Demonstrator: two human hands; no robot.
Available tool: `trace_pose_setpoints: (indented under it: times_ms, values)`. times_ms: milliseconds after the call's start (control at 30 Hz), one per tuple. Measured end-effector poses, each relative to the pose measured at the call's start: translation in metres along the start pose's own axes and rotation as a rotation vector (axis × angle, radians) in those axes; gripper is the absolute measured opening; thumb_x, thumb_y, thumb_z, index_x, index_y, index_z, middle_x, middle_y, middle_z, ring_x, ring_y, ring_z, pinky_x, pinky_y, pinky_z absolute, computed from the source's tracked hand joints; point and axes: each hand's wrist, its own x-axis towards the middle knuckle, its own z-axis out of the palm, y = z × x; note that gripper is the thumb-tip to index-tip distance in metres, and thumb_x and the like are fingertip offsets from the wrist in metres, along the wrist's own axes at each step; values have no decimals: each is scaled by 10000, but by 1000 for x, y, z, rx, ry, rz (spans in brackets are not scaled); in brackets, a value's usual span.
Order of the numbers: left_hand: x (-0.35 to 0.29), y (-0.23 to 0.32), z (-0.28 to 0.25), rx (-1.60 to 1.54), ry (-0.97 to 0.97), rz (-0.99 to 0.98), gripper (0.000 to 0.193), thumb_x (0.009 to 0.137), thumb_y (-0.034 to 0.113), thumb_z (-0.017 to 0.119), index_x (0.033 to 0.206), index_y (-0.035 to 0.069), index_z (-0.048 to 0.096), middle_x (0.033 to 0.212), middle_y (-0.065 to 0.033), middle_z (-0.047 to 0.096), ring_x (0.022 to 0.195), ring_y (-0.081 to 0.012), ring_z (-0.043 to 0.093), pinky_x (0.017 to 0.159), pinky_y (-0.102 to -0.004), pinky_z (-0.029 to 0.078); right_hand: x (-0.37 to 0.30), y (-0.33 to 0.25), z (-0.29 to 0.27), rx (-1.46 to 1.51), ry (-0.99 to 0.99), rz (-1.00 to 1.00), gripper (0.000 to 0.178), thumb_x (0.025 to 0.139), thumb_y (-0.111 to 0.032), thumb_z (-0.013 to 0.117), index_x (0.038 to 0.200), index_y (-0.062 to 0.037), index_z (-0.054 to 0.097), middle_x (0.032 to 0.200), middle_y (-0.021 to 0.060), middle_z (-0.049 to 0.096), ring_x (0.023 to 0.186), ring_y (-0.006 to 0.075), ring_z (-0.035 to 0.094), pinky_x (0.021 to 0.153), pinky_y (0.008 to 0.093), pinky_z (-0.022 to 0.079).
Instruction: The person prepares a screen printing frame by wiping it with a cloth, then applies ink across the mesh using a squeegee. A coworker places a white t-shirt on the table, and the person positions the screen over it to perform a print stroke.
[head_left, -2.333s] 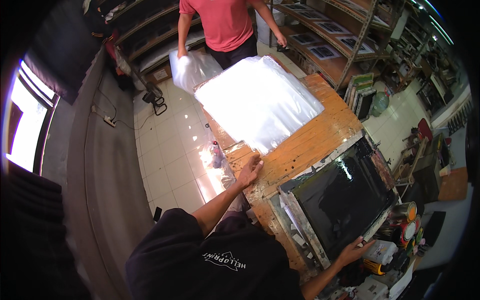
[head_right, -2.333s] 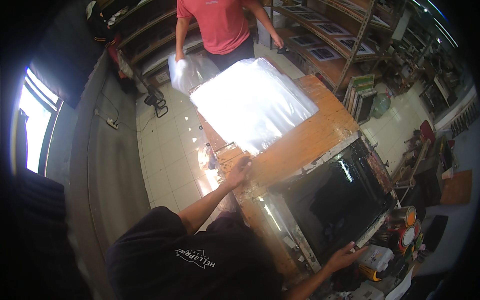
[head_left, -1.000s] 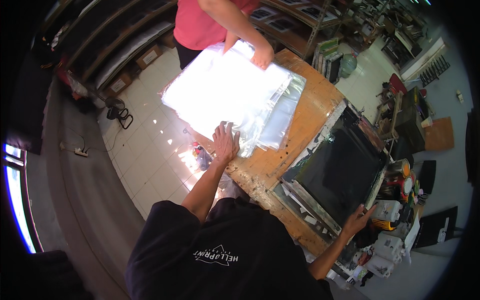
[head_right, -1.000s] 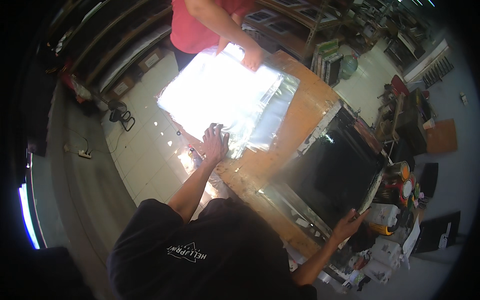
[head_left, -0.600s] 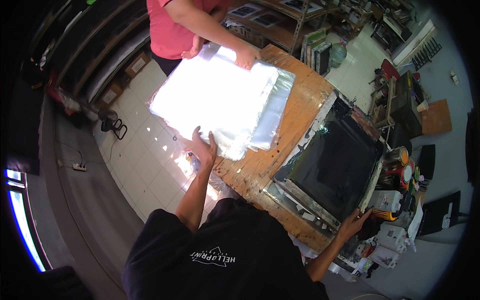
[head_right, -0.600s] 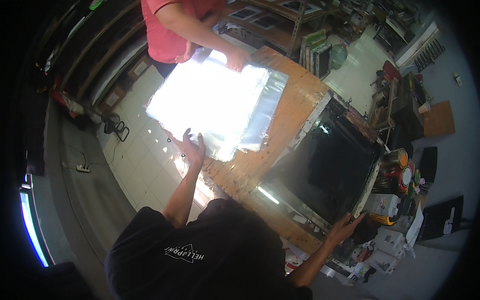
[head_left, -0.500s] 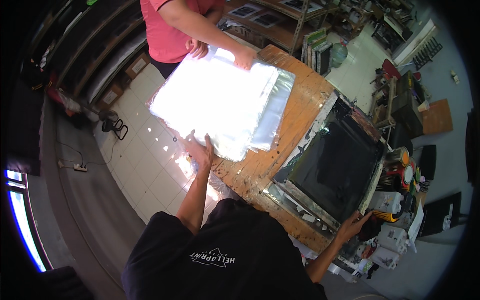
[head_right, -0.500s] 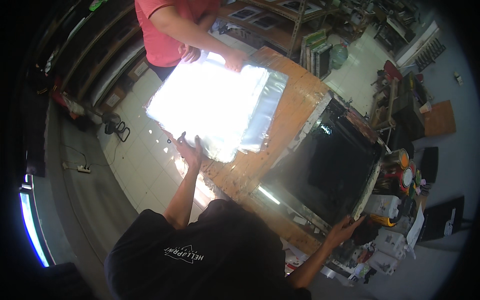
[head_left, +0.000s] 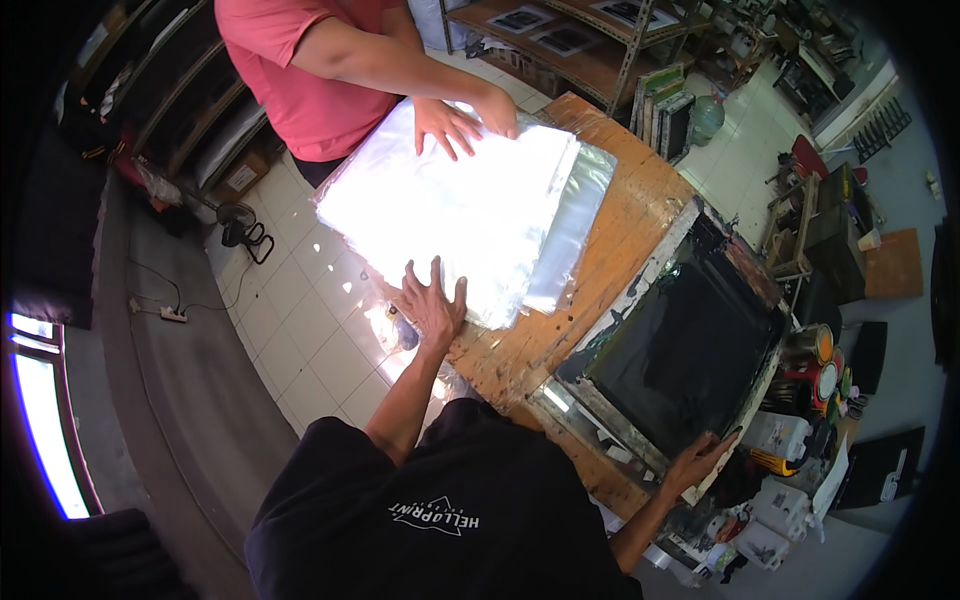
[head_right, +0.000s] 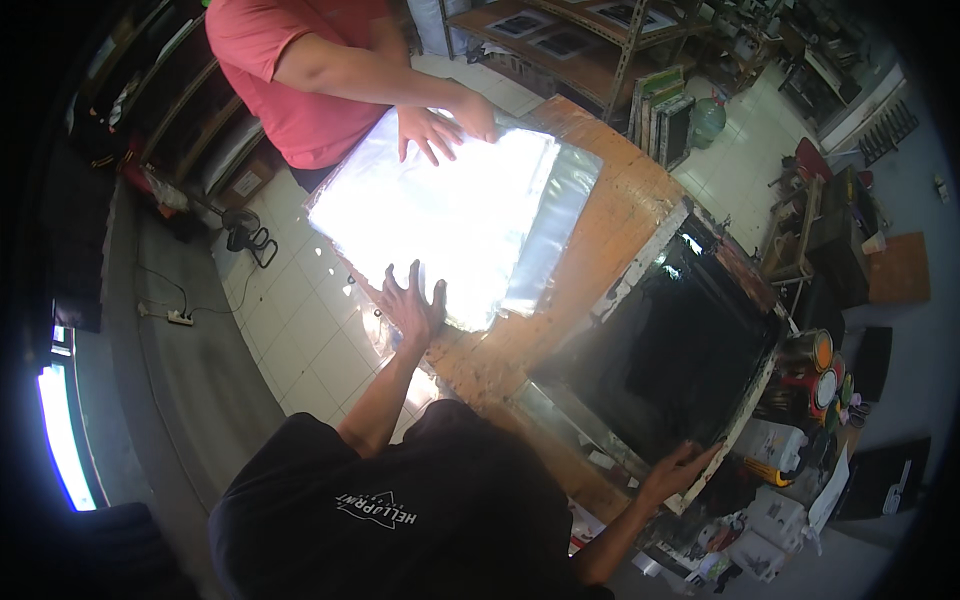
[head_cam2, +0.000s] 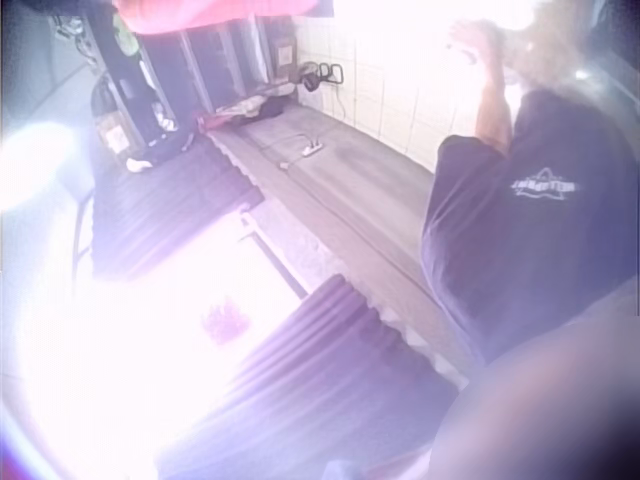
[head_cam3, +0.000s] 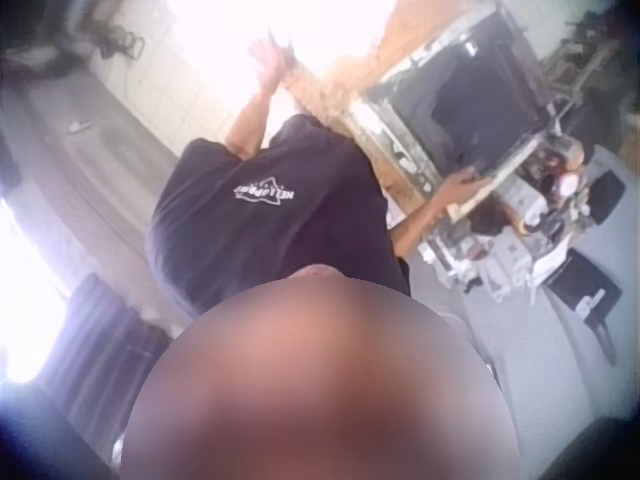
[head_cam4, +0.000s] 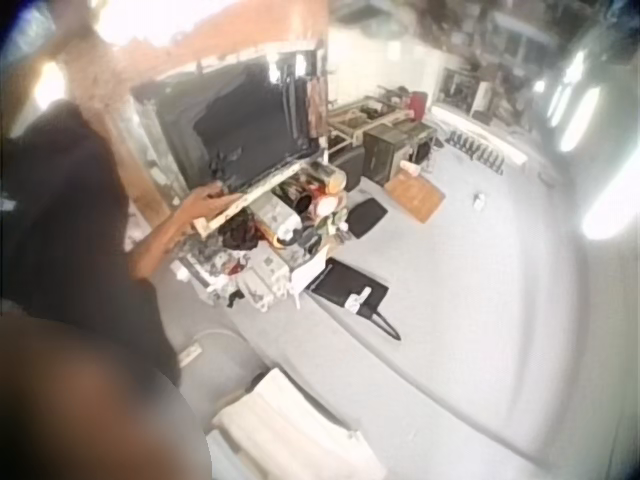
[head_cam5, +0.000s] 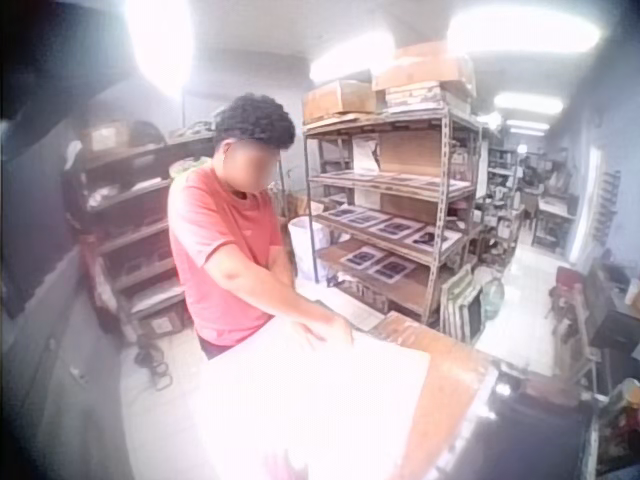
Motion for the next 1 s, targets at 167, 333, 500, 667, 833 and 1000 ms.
trace_pose_setpoints:
  times_ms: [167,333,500,667,833,1000]
  values:
    - [0,6,19,83,-114,196,807,978,524,512,1575,67,221,1643,-267,28,1522,-451,-25,1179,-660,10,1,-27,-7,75,-90,92,605,1060,-295,502,1559,-21,296,1131,179,602,973,264,610,811,356,502]
    - [-3,22,26,122,-121,182,784,989,527,454,1578,67,214,1638,-272,54,1522,-450,-29,1174,-668,3,0,-32,-5,71,-54,66,602,1063,-297,499,1561,-26,295,1119,177,597,973,264,610,822,363,511]
    - [-2,35,29,99,-155,179,751,1005,529,419,1554,45,251,1620,-269,91,1511,-433,13,1166,-657,13,2,-38,-4,70,-79,102,600,1063,-289,503,1563,-30,296,1111,179,594,976,262,611,829,362,516]
    - [29,64,2,-19,-131,70,536,971,393,562,1313,-13,489,1360,-210,479,1295,-371,400,1049,-603,235,3,-43,-7,87,-78,124,601,1061,-273,508,1563,-23,293,1100,165,594,973,244,609,820,343,512]
    - [94,71,40,-99,77,306,625,963,385,558,1451,31,394,1547,-234,307,1456,-411,224,1138,-650,114,10,-47,-6,65,-106,126,596,1056,-235,501,1565,-16,281,1107,159,588,983,235,602,836,333,504]
    - [118,115,65,242,-209,307,835,971,612,405,1609,125,175,1663,-219,62,1530,-435,-44,1138,-729,-43,12,-43,-8,47,-126,163,597,1056,-231,491,1563,-2,272,1131,172,586,1012,267,604,868,357,504]
